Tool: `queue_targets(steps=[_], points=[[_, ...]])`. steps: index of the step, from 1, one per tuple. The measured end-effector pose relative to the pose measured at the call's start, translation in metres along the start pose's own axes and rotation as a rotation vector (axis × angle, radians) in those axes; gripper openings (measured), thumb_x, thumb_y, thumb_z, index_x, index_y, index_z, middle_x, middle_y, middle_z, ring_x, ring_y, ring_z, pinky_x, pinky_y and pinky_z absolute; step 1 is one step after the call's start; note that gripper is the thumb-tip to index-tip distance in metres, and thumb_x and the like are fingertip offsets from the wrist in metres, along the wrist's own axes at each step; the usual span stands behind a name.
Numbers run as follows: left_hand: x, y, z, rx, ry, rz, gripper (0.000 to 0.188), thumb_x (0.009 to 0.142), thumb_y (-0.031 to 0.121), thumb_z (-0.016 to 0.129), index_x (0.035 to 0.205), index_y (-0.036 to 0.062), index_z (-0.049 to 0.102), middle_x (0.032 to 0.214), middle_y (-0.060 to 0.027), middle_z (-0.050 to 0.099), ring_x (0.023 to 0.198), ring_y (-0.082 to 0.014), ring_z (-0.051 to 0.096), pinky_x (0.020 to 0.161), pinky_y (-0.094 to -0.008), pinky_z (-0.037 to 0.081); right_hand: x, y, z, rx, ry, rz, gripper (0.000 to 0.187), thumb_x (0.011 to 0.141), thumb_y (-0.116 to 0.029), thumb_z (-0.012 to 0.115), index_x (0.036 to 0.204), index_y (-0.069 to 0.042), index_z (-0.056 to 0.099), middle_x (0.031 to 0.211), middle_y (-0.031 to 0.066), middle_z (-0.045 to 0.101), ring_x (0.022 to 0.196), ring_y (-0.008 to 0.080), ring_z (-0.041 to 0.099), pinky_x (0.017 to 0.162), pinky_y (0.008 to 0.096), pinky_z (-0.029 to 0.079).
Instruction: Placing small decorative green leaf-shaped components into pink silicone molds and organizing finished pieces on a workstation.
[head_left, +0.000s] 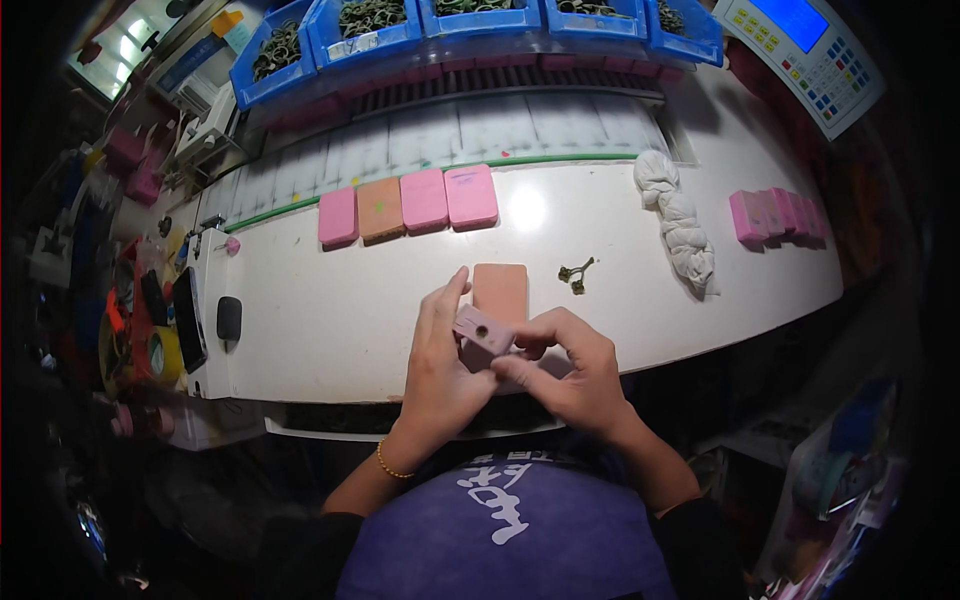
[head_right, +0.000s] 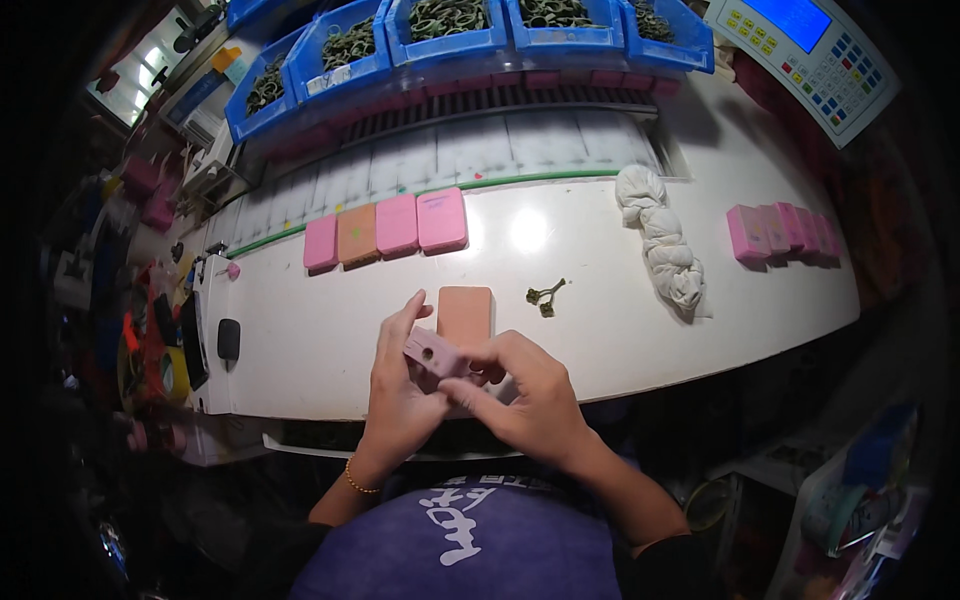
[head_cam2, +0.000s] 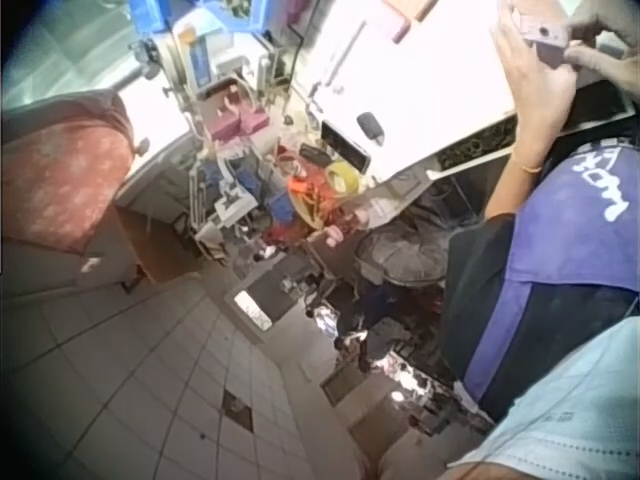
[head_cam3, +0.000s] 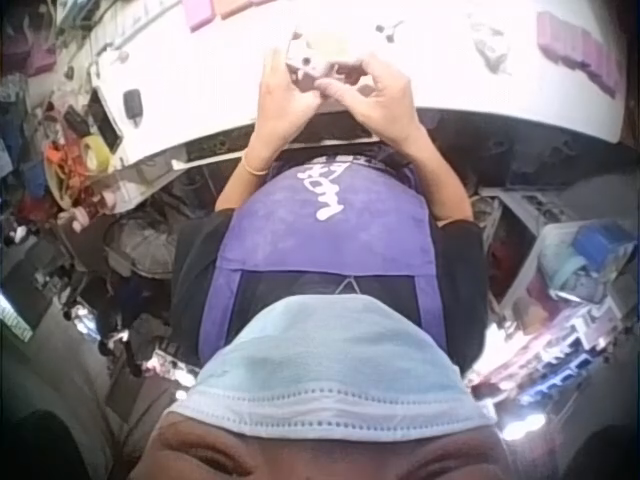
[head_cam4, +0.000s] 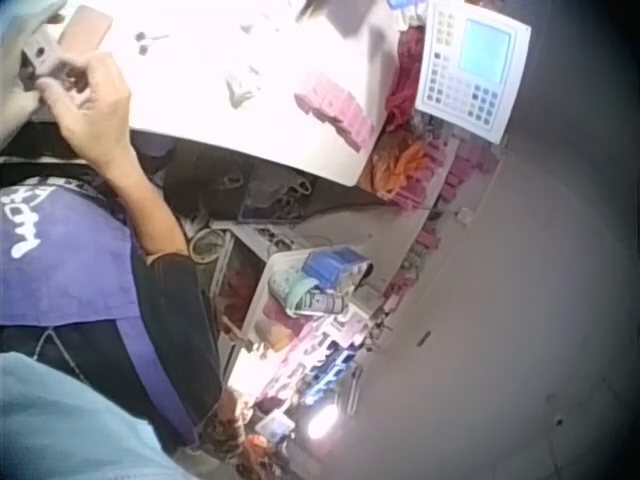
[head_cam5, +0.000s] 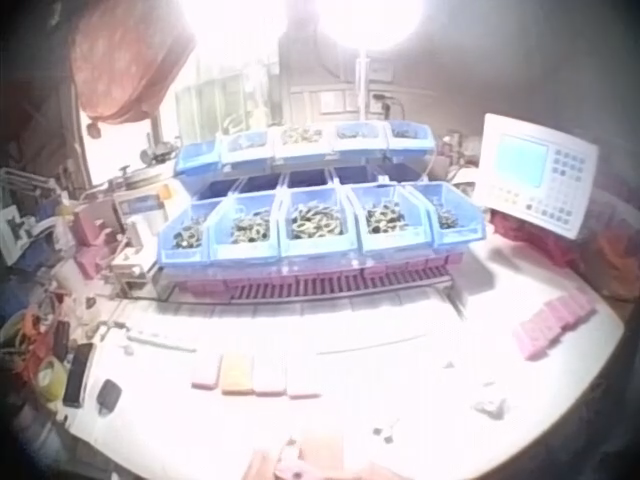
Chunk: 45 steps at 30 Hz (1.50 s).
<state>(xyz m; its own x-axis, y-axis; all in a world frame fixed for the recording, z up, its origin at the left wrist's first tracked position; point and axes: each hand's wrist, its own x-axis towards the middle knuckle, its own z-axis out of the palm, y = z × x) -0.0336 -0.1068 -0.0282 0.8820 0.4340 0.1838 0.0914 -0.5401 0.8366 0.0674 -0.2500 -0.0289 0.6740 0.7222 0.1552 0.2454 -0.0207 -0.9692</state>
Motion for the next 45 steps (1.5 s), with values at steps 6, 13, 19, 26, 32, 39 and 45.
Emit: queue_targets(steps=[6,13,19,26,32,39,45], points=[[0.001,-0.001,0.000,0.147,0.030,0.038,0.067,0.068,0.007,0.082,0.129,0.0030,0.053,0.114,-0.0163,0.060,0.108,-0.0341,0.060,0.089,-0.0406,0.051,0.005,-0.004,-0.004,-0.063,-0.042,-0.201,0.047,0.084,-0.006,0.075,0.128,0.001,0.060,0.094,0.0138,0.068,0.079,0.0219,0.067,0.073,0.0320,0.055],[0.007,0.000,0.001,0.025,0.027,0.123,0.056,0.068,0.005,0.078,0.121,0.0060,0.059,0.101,-0.0142,0.064,0.081,-0.0313,0.067,0.070,-0.0375,0.055,0.008,-0.012,-0.012,-0.226,-0.139,-0.251,0.058,0.084,-0.001,0.068,0.139,0.004,0.052,0.100,0.0176,0.067,0.083,0.0227,0.067,0.079,0.0326,0.054],[0.006,-0.001,0.001,0.052,0.037,0.151,0.054,0.068,0.005,0.077,0.119,0.0057,0.059,0.098,-0.0142,0.065,0.081,-0.0312,0.067,0.070,-0.0375,0.055,0.005,-0.012,-0.009,-0.301,-0.126,-0.317,0.065,0.083,-0.004,0.068,0.143,0.004,0.045,0.091,0.0157,0.061,0.079,0.0285,0.063,0.073,0.0369,0.053],[0.007,-0.002,0.004,0.077,0.049,0.193,0.059,0.067,0.003,0.077,0.123,0.0052,0.059,0.099,-0.0142,0.065,0.082,-0.0309,0.067,0.070,-0.0368,0.055,0.002,-0.012,-0.002,-0.418,-0.128,-0.279,0.070,0.082,-0.002,0.061,0.147,0.006,0.038,0.093,0.0174,0.057,0.083,0.0319,0.059,0.076,0.0407,0.051],[0.001,-0.009,0.002,0.002,0.041,0.124,0.057,0.068,0.002,0.079,0.122,0.0047,0.059,0.103,-0.0145,0.065,0.084,-0.0294,0.068,0.072,-0.0372,0.055,0.003,-0.009,-0.010,-0.236,-0.169,-0.187,0.064,0.088,-0.009,0.063,0.146,0.005,0.039,0.097,0.0190,0.059,0.086,0.0322,0.058,0.080,0.0418,0.050],[0.003,-0.011,0.002,-0.014,-0.041,0.162,0.054,0.070,0.002,0.081,0.119,0.0040,0.058,0.104,-0.0131,0.066,0.087,-0.0283,0.069,0.073,-0.0343,0.056,0.026,-0.010,-0.005,-0.149,-0.224,0.026,0.048,0.103,-0.025,0.052,0.144,-0.002,0.044,0.115,0.0205,0.062,0.102,0.0294,0.062,0.091,0.0366,0.048],[0.006,-0.013,0.003,-0.150,-0.051,0.070,0.054,0.077,0.008,0.084,0.124,0.0019,0.057,0.102,-0.0105,0.066,0.093,-0.0164,0.067,0.084,-0.0295,0.056,0.026,0.008,0.005,0.243,-0.102,0.062,0.042,0.109,-0.027,0.039,0.136,0.003,0.050,0.119,0.0126,0.062,0.106,0.0188,0.061,0.095,0.0312,0.047]])
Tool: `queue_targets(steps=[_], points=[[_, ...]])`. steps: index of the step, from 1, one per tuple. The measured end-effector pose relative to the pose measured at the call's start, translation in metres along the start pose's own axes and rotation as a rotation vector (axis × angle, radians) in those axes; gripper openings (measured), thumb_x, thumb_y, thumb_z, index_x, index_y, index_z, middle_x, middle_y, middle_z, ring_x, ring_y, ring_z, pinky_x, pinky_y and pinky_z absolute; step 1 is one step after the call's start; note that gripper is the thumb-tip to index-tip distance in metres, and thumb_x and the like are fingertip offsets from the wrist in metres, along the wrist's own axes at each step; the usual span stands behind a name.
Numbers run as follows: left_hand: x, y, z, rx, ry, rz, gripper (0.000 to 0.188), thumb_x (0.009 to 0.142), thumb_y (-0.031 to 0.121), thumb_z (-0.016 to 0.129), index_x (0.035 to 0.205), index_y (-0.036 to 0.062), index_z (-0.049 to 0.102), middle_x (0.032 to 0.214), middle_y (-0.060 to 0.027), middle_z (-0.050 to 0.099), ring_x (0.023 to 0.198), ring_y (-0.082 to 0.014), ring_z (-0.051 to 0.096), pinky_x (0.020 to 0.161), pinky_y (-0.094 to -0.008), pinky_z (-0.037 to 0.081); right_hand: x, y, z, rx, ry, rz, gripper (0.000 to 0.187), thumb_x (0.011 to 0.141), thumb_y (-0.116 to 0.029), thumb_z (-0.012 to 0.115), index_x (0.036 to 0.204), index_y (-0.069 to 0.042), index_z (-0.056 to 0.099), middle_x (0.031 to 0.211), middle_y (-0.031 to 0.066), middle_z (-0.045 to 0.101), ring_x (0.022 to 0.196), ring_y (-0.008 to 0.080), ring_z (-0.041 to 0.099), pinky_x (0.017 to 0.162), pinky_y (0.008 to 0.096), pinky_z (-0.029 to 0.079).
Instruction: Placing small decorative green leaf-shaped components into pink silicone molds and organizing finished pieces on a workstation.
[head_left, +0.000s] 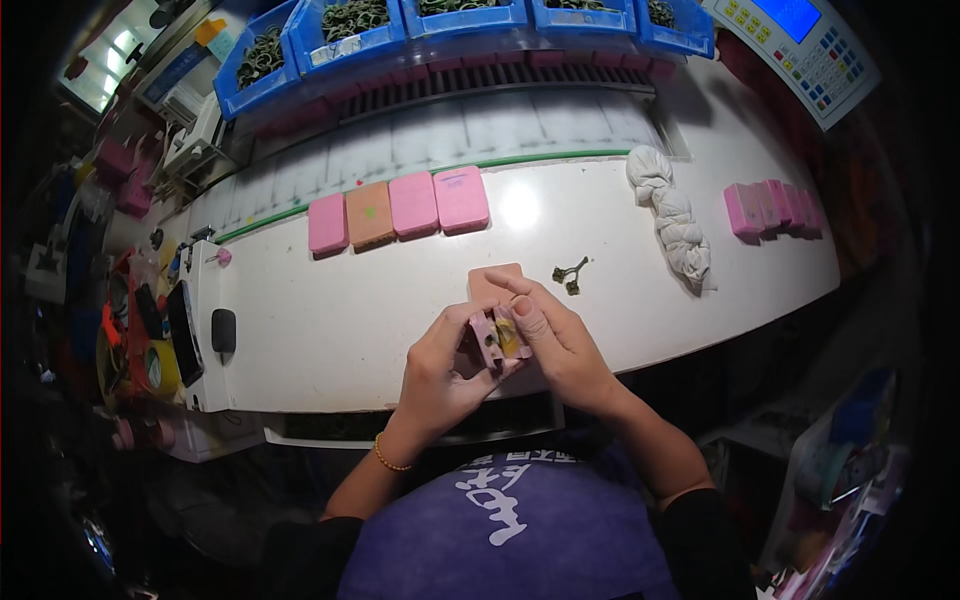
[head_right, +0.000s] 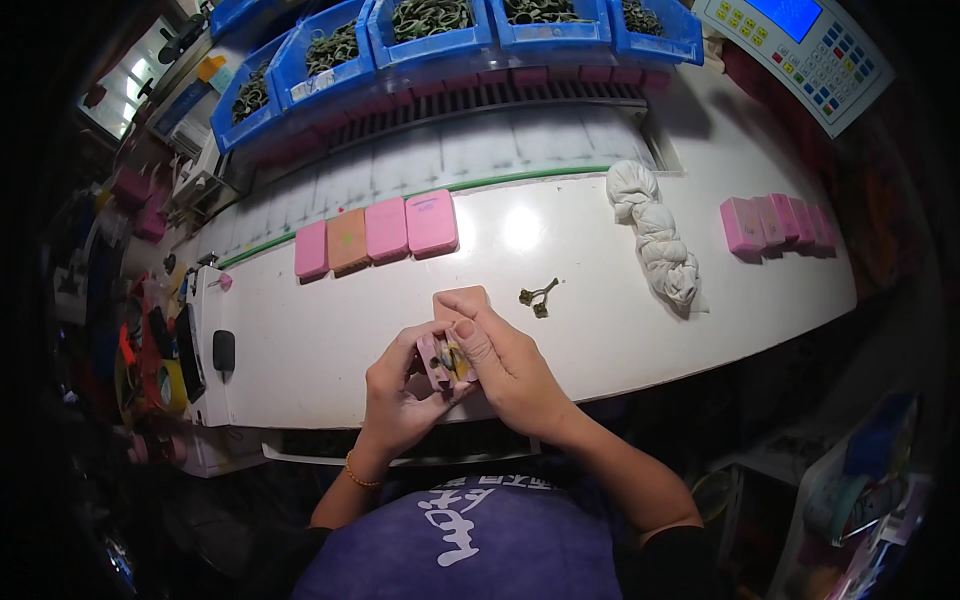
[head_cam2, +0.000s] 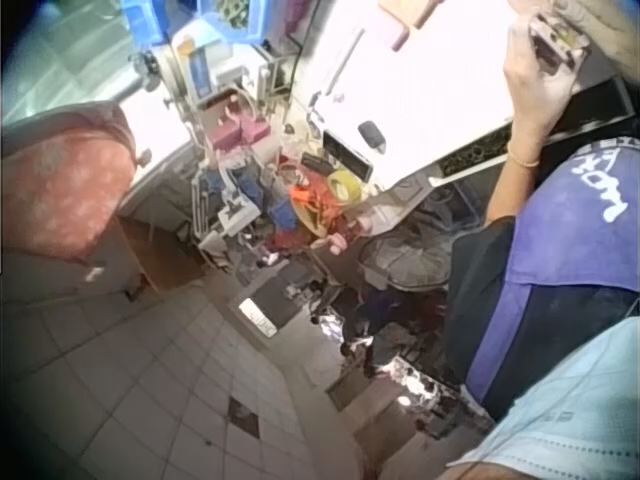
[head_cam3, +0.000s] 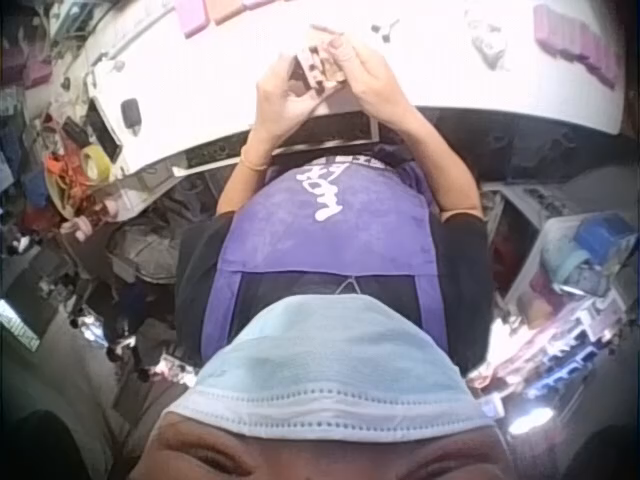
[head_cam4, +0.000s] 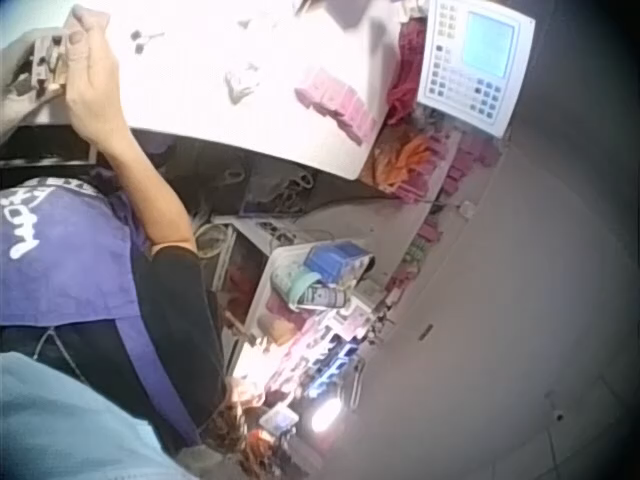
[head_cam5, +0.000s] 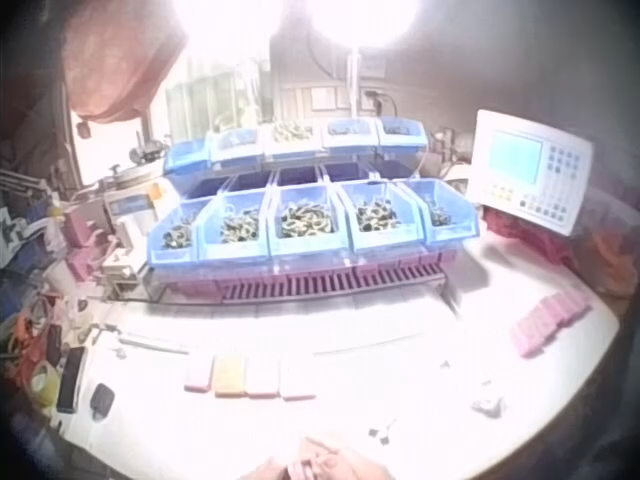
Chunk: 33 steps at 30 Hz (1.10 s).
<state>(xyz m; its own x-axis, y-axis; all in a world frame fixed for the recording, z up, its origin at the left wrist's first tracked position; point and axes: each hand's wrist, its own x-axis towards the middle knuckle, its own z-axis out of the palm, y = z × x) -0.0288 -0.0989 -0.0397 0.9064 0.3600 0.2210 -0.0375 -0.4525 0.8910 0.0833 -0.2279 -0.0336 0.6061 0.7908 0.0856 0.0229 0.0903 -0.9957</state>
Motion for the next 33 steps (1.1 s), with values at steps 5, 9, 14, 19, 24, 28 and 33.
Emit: queue_targets(steps=[5,9,14,19,24,28,33], points=[[-0.006,-0.006,0.004,-0.035,0.021,0.003,0.070,0.079,0.012,0.083,0.139,0.0032,0.049,0.110,-0.0165,0.066,0.093,-0.0258,0.070,0.079,-0.0353,0.057,0.000,0.000,0.008,0.096,0.038,0.093,0.042,0.108,-0.028,0.044,0.135,0.003,0.051,0.113,0.0120,0.064,0.102,0.0157,0.061,0.090,0.0285,0.049],[-0.014,0.003,0.007,0.104,0.146,0.077,0.073,0.086,0.010,0.076,0.149,0.0008,0.040,0.114,-0.0209,0.064,0.096,-0.0275,0.069,0.082,-0.0365,0.056,0.001,-0.011,0.009,0.093,-0.016,0.181,0.041,0.107,-0.028,0.047,0.133,0.003,0.054,0.100,0.0111,0.067,0.093,0.0154,0.063,0.082,0.0281,0.051],[-0.013,0.001,0.001,0.278,0.152,0.214,0.066,0.090,0.007,0.070,0.149,0.0015,0.040,0.113,-0.0214,0.063,0.095,-0.0292,0.068,0.079,-0.0364,0.056,0.003,-0.010,0.013,0.034,0.016,0.110,0.037,0.107,-0.027,0.045,0.130,0.001,0.052,0.099,0.0141,0.066,0.092,0.0215,0.067,0.081,0.0314,0.052],[-0.007,0.007,-0.007,0.313,0.094,0.158,0.051,0.095,0.008,0.064,0.141,-0.0037,0.044,0.106,-0.0170,0.066,0.093,-0.0230,0.069,0.079,-0.0327,0.058,0.012,-0.001,0.003,-0.065,-0.054,-0.064,0.034,0.107,-0.024,0.042,0.131,-0.001,0.047,0.113,0.0167,0.058,0.095,0.0282,0.068,0.084,0.0353,0.052],[0.004,0.014,-0.011,0.361,0.047,0.130,0.042,0.093,0.006,0.064,0.130,-0.0027,0.046,0.095,-0.0159,0.066,0.080,-0.0211,0.070,0.071,-0.0308,0.058,0.012,-0.001,0.001,-0.023,-0.118,0.004,0.034,0.107,-0.024,0.042,0.132,-0.001,0.047,0.116,0.0161,0.055,0.097,0.0291,0.068,0.086,0.0363,0.051],[0.003,0.014,-0.011,0.365,0.035,0.105,0.043,0.092,0.006,0.065,0.129,-0.0019,0.046,0.089,-0.0155,0.067,0.071,-0.0230,0.068,0.065,-0.0331,0.055,0.010,-0.002,0.003,0.007,-0.113,0.025,0.034,0.107,-0.025,0.043,0.131,-0.001,0.048,0.116,0.0155,0.057,0.098,0.0296,0.068,0.086,0.0364,0.051],[0.006,0.013,-0.009,0.316,0.027,0.221,0.042,0.092,0.005,0.063,0.130,-0.0013,0.047,0.086,-0.0140,0.067,0.068,-0.0243,0.068,0.062,-0.0348,0.055,0.008,-0.006,0.003,0.022,-0.116,0.098,0.036,0.108,-0.029,0.041,0.128,-0.001,0.050,0.113,0.0159,0.061,0.100,0.0280,0.068,0.087,0.0357,0.051]])
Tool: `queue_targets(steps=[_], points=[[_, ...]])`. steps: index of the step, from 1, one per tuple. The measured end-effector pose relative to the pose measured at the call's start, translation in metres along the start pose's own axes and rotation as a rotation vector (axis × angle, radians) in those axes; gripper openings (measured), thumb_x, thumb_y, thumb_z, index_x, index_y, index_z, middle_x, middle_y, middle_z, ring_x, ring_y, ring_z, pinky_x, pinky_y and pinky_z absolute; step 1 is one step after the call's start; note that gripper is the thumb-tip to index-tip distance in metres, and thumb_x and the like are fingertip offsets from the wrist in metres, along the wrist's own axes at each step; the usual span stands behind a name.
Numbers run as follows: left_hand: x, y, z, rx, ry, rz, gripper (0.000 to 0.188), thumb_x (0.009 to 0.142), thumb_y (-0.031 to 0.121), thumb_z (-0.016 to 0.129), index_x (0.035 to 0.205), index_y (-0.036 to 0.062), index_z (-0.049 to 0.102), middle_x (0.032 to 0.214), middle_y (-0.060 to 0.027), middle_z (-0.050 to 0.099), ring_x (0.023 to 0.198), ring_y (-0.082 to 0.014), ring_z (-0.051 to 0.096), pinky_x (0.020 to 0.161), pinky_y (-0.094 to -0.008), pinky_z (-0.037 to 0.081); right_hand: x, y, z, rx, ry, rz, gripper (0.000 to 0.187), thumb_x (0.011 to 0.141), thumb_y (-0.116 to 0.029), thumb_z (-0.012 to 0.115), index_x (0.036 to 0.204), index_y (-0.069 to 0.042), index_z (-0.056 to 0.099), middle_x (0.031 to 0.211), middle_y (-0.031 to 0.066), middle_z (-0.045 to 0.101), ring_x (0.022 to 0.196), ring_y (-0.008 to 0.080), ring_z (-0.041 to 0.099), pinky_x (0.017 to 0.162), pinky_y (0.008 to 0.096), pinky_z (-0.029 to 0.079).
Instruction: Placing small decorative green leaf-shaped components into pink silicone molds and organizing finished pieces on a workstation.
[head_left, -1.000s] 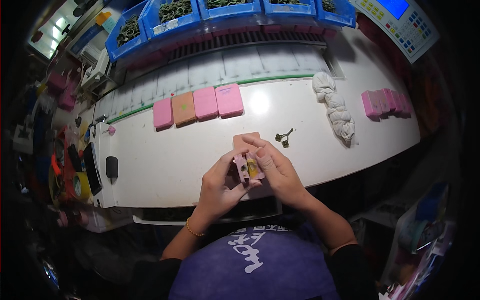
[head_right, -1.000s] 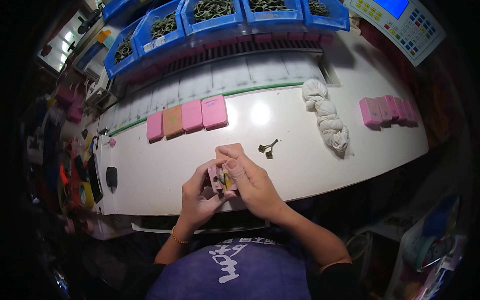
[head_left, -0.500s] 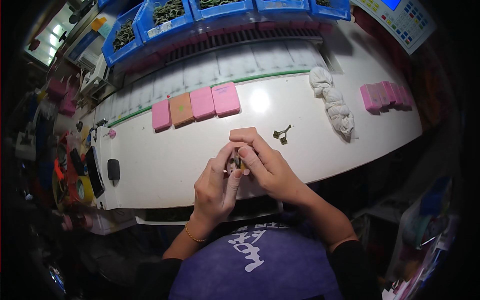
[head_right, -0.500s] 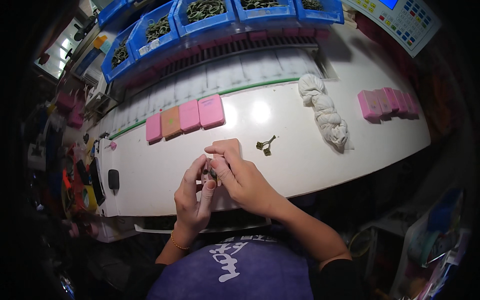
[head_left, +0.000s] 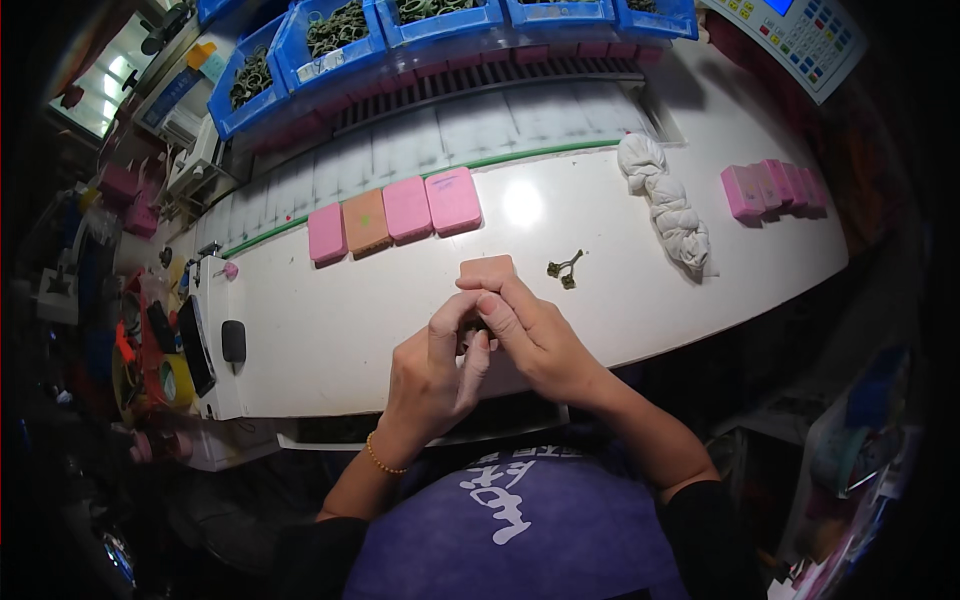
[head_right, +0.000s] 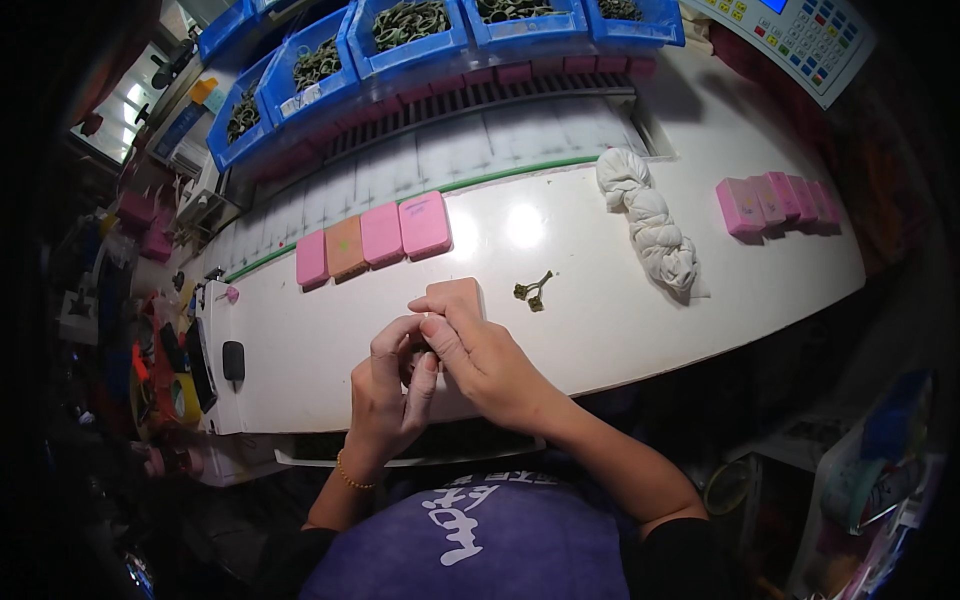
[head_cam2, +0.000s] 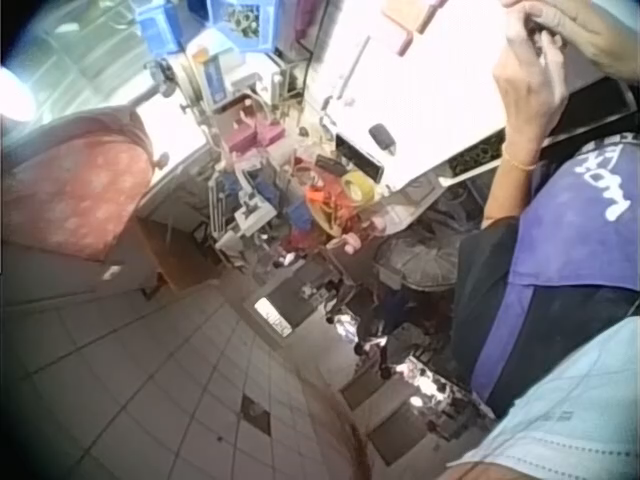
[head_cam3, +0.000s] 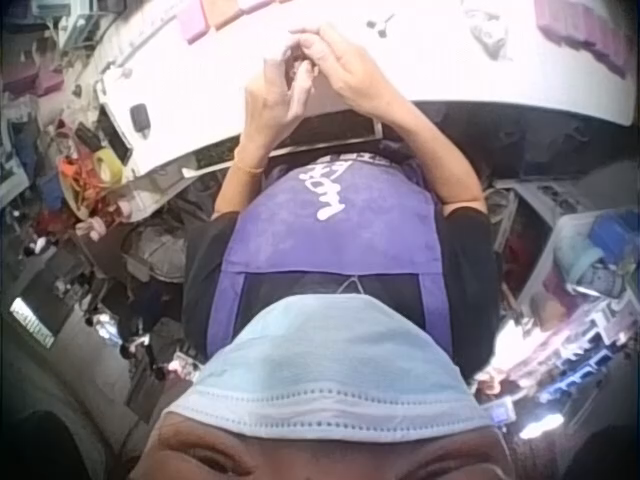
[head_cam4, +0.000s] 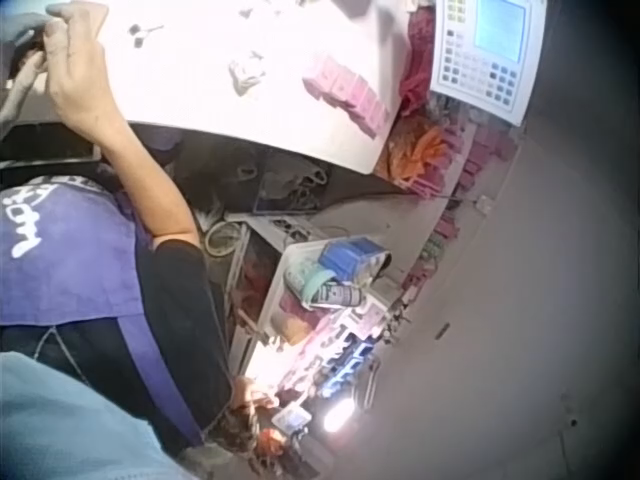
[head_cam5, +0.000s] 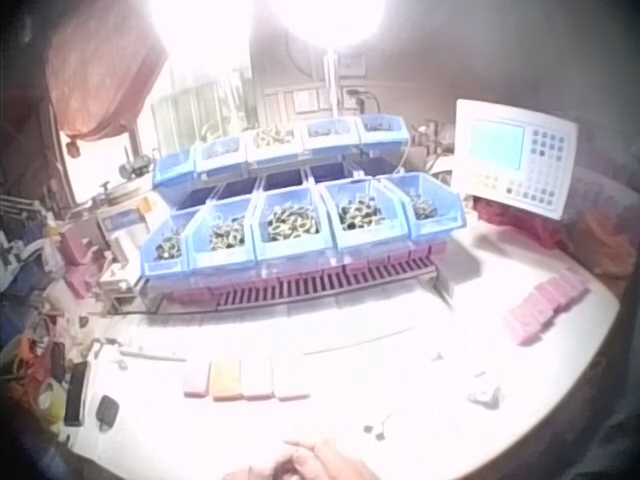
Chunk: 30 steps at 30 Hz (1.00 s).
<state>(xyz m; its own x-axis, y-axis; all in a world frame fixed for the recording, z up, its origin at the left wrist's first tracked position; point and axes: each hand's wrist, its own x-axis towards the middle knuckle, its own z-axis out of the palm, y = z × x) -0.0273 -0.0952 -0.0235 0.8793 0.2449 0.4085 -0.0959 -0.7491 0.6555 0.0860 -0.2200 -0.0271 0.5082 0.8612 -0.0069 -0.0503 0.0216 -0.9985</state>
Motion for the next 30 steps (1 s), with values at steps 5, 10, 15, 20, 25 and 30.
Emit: queue_targets(steps=[5,10,15,20,25,30], points=[[0.002,-0.004,0.001,-0.169,-0.045,-0.044,0.041,0.096,0.004,0.057,0.135,-0.0016,0.044,0.091,-0.0157,0.068,0.072,-0.0226,0.069,0.067,-0.0325,0.056,-0.003,0.007,-0.008,0.027,-0.023,-0.035,0.038,0.109,-0.031,0.040,0.131,-0.003,0.048,0.113,0.0167,0.064,0.102,0.0263,0.067,0.088,0.0351,0.051],[0.003,-0.005,-0.004,-0.272,-0.046,-0.074,0.041,0.100,0.006,0.051,0.139,-0.0016,0.041,0.095,-0.0186,0.069,0.077,-0.0218,0.069,0.071,-0.0319,0.055,-0.006,0.008,-0.006,-0.014,-0.080,-0.032,0.044,0.105,-0.033,0.050,0.138,-0.006,0.042,0.118,0.0184,0.064,0.105,0.0272,0.066,0.090,0.0358,0.051],[0.003,-0.001,-0.015,-0.387,-0.113,-0.230,0.042,0.100,0.005,0.046,0.141,-0.0008,0.038,0.097,-0.0207,0.069,0.085,-0.0235,0.070,0.077,-0.0316,0.053,-0.012,0.010,-0.004,-0.062,-0.093,-0.035,0.064,0.094,-0.031,0.070,0.143,-0.008,0.036,0.122,0.0195,0.062,0.108,0.0320,0.065,0.092,0.0386,0.051],[-0.001,-0.002,-0.017,-0.432,-0.164,-0.292,0.043,0.100,0.006,0.047,0.141,-0.0006,0.037,0.100,-0.0219,0.069,0.089,-0.0237,0.070,0.081,-0.0320,0.053,-0.011,0.019,0.002,-0.251,0.043,-0.263,0.059,0.097,-0.025,0.065,0.145,-0.009,0.035,0.131,0.0212,0.056,0.111,0.0342,0.063,0.092,0.0398,0.051],[-0.003,-0.004,-0.010,-0.441,-0.126,-0.226,0.043,0.101,0.005,0.048,0.141,-0.0002,0.037,0.103,-0.0217,0.068,0.093,-0.0250,0.070,0.084,-0.0324,0.053,-0.015,0.013,0.011,-0.252,0.103,-0.218,0.051,0.097,-0.007,0.056,0.145,-0.007,0.039,0.124,0.0158,0.055,0.111,0.0249,0.059,0.096,0.0348,0.047],[-0.002,-0.001,-0.008,-0.437,-0.137,-0.226,0.043,0.101,0.005,0.048,0.141,-0.0001,0.036,0.104,-0.0213,0.068,0.094,-0.0256,0.071,0.084,-0.0329,0.054,-0.013,0.018,0.009,-0.317,0.162,-0.331,0.047,0.096,-0.006,0.057,0.141,-0.008,0.042,0.115,0.0191,0.060,0.097,0.0320,0.066,0.081,0.0382,0.055]])
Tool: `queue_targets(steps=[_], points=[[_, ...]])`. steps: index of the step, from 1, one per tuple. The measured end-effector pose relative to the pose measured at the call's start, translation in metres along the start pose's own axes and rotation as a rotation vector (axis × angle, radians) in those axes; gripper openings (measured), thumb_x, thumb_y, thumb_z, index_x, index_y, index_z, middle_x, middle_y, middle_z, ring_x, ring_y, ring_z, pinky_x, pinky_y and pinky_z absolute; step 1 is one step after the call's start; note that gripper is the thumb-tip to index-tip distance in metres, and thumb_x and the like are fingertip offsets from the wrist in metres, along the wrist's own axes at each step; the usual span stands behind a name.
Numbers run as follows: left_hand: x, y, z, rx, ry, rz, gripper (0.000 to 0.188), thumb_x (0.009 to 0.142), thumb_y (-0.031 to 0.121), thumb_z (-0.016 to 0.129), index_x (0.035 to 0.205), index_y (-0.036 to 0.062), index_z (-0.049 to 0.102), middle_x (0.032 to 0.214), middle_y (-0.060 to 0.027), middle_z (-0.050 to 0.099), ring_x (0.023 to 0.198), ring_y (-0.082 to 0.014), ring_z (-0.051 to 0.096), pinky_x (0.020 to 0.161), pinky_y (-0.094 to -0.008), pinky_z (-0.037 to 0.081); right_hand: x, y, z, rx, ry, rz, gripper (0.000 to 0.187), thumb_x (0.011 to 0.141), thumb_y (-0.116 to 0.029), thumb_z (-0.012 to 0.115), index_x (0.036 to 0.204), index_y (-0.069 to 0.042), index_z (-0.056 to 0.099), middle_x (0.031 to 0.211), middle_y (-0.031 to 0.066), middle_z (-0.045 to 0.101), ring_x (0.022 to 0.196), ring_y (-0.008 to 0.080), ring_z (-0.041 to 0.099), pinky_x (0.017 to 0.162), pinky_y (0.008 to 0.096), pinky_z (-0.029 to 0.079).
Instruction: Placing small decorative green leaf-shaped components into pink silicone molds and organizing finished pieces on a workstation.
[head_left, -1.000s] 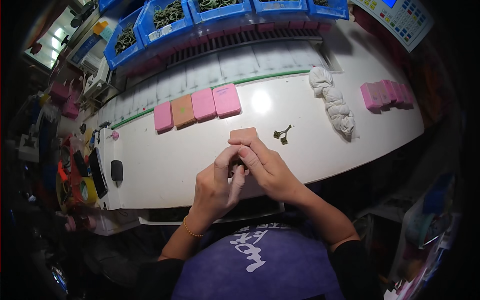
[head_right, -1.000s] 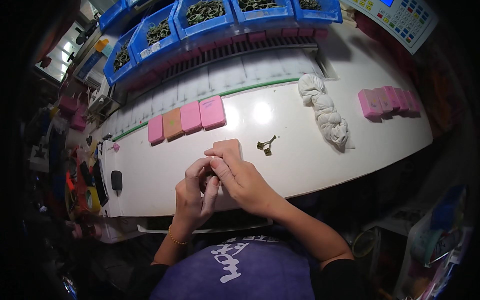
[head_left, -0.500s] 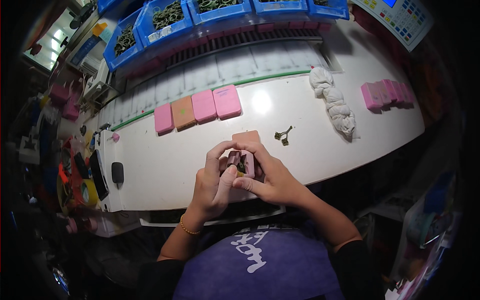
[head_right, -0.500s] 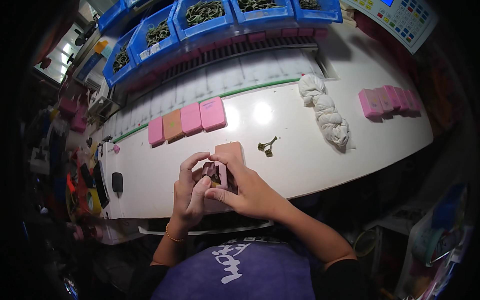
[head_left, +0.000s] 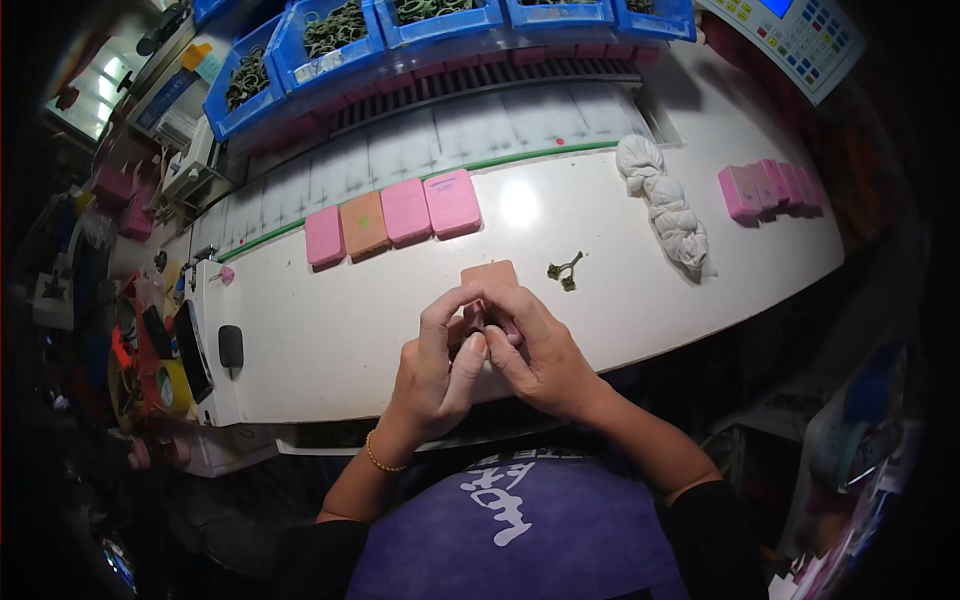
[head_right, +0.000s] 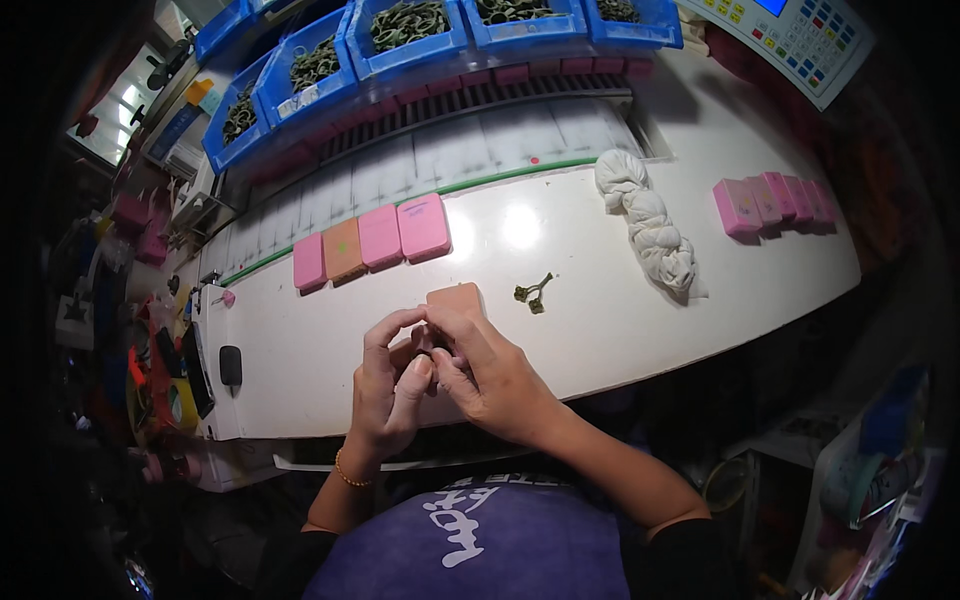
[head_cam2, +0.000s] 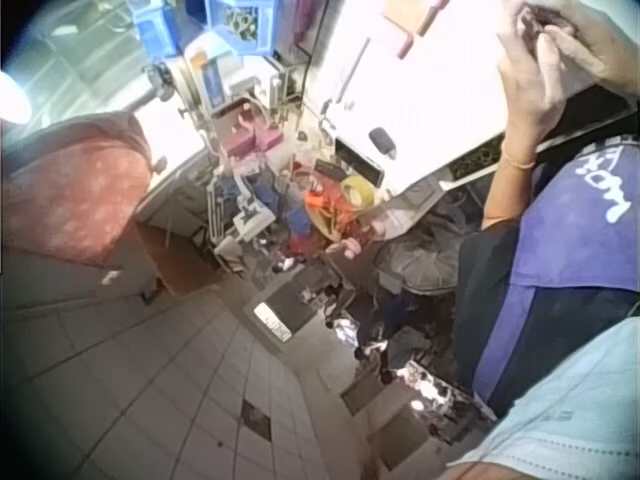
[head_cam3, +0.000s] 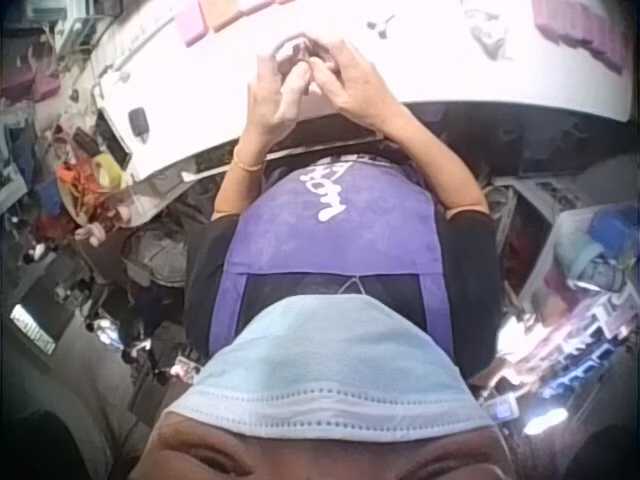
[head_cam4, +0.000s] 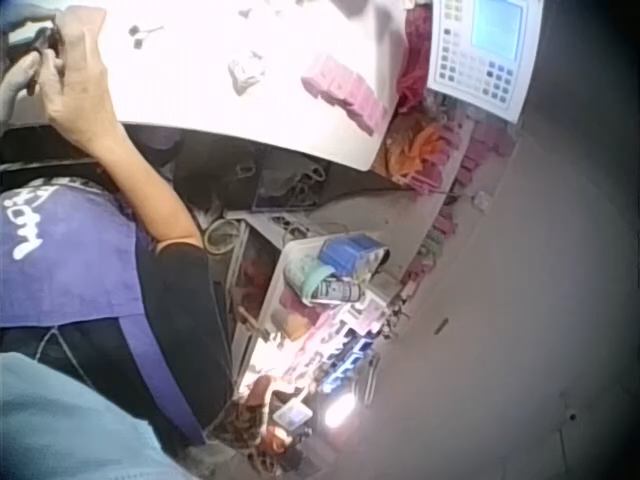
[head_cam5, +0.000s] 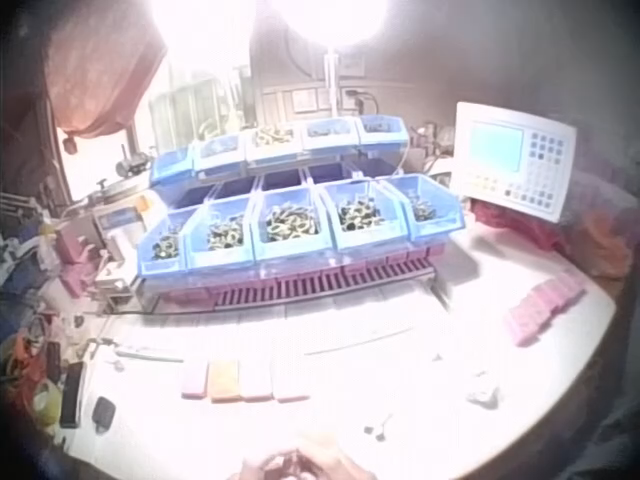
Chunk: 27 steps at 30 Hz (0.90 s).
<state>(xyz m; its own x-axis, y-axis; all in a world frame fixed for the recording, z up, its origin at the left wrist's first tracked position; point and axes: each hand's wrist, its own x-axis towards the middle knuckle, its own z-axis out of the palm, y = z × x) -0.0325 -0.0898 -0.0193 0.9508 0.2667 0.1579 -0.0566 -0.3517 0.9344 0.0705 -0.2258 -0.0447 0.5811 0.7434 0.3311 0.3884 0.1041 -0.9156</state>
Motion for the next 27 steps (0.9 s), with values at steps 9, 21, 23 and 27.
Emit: queue_targets(steps=[9,21,23,27], points=[[-0.007,-0.009,0.008,-0.152,0.150,-0.088,0.040,0.101,0.010,0.045,0.139,0.0014,0.035,0.098,-0.0124,0.065,0.073,-0.0099,0.058,0.065,-0.0245,0.049,-0.006,0.011,0.004,-0.066,0.114,0.052,0.037,0.100,-0.009,0.049,0.136,-0.002,0.043,0.106,0.0221,0.062,0.092,0.0346,0.067,0.082,0.0418,0.054],[0.020,0.003,0.004,-1.181,0.524,-0.298,0.066,0.103,0.054,0.031,0.143,0.0016,0.039,0.122,-0.0180,0.058,0.107,-0.0289,0.059,0.094,-0.0454,0.050,-0.016,-0.021,0.014,0.948,0.168,0.157,0.048,0.104,-0.005,0.045,0.141,-0.006,0.014,0.137,0.0219,0.036,0.119,0.0325,0.058,0.104,0.0473,0.048],[0.028,0.009,0.004,-1.405,0.461,-0.208,0.078,0.097,0.069,0.029,0.130,0.0019,0.049,0.097,-0.0147,0.060,0.086,-0.0288,0.059,0.092,-0.0477,0.050,-0.035,-0.013,0.029,0.808,0.078,0.150,0.052,0.101,-0.003,0.052,0.141,-0.005,0.019,0.138,0.0197,0.037,0.125,0.0281,0.053,0.106,0.0417,0.045],[0.027,0.003,-0.004,-1.444,0.318,-0.265,0.081,0.095,0.074,0.029,0.115,0.0007,0.058,0.068,-0.0071,0.048,0.057,-0.0193,0.048,0.057,-0.0385,0.047,-0.057,-0.003,0.038,0.307,0.020,0.078,0.060,0.098,-0.011,0.064,0.147,-0.001,0.031,0.131,0.0192,0.049,0.111,0.0204,0.057,0.093,0.0349,0.049]])
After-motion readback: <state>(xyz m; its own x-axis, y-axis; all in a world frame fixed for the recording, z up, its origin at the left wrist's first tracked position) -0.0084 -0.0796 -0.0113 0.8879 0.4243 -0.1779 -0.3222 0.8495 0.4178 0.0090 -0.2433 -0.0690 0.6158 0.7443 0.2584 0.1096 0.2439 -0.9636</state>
